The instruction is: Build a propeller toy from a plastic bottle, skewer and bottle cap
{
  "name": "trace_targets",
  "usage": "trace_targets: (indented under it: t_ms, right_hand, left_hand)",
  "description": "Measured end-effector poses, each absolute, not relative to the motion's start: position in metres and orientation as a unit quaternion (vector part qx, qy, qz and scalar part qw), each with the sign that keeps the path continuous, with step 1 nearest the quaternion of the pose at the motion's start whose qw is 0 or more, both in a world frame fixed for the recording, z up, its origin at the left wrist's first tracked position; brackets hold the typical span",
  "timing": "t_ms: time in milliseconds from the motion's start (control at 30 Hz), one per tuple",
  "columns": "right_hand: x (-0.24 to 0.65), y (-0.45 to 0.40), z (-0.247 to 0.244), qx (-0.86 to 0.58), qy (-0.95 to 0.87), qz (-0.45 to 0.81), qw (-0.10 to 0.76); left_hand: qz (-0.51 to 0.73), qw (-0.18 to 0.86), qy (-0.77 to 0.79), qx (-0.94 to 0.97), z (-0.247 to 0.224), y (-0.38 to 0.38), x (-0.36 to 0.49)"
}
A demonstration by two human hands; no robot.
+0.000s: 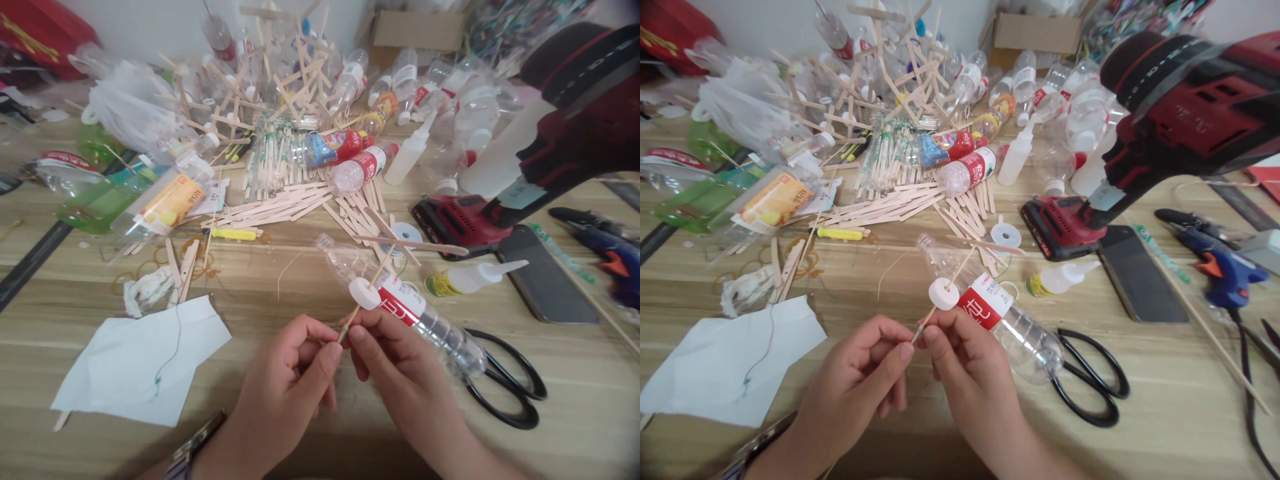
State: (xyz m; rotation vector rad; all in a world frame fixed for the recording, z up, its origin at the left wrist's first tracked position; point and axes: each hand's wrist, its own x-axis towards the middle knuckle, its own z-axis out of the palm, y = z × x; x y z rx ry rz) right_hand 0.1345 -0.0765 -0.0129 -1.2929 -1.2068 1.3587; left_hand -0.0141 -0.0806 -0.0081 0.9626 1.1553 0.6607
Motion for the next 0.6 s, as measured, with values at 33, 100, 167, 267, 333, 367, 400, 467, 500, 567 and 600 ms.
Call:
trace_targets:
  t_ms: [33, 100, 167, 267, 333, 367, 400, 467, 500, 567, 600]
  right_hand:
    - [0.1343, -0.0766, -0.0128, -0.519, -0.487, 0.548, 0.440]
    - [0.1337, -0.0767, -0.0126, -0.516, -0.489, 0.547, 0.442]
    - [0.1334, -0.0769, -0.0121, -0.516, -0.486, 0.549, 0.442]
    - [0.1332, -0.0773, -0.0111, -0.519, -0.474, 0.557, 0.443]
    - [0.1330, -0.0774, -0.0107, -0.517, -0.465, 0.564, 0.446]
    - [0.1329, -0.0773, -0.0107, -0.515, -0.462, 0.567, 0.447]
    - [0.1328, -0.0771, -0.0108, -0.514, -0.459, 0.571, 0.447]
    - [0.1325, -0.0766, -0.0114, -0.516, -0.454, 0.575, 0.444]
    - [0.1323, -0.0764, -0.0118, -0.519, -0.452, 0.575, 0.442]
    - [0.1320, -0.0760, -0.0121, -0.524, -0.449, 0.575, 0.440]
    - [0.1319, -0.0759, -0.0120, -0.524, -0.448, 0.575, 0.440]
  left_hand:
    - [0.296, 0.678, 0.518, 0.430, -0.0081, -0.0805, -0.0146]
    - [0.296, 0.676, 0.520, 0.429, -0.0079, -0.0805, -0.0154]
    - [0.297, 0.674, 0.521, 0.431, -0.0076, -0.0806, -0.0156]
    - [0.304, 0.665, 0.516, 0.446, -0.0076, -0.0805, -0.0145]
    - [0.307, 0.657, 0.512, 0.460, -0.0081, -0.0808, -0.0138]
    - [0.306, 0.653, 0.512, 0.467, -0.0083, -0.0812, -0.0135]
    - [0.304, 0.650, 0.511, 0.473, -0.0086, -0.0818, -0.0133]
    - [0.303, 0.646, 0.508, 0.483, -0.0088, -0.0831, -0.0131]
    - [0.302, 0.644, 0.507, 0.487, -0.0088, -0.0836, -0.0131]
    - [0.300, 0.639, 0.508, 0.492, -0.0085, -0.0841, -0.0130]
    - [0.299, 0.637, 0.511, 0.494, -0.0082, -0.0841, -0.0130]
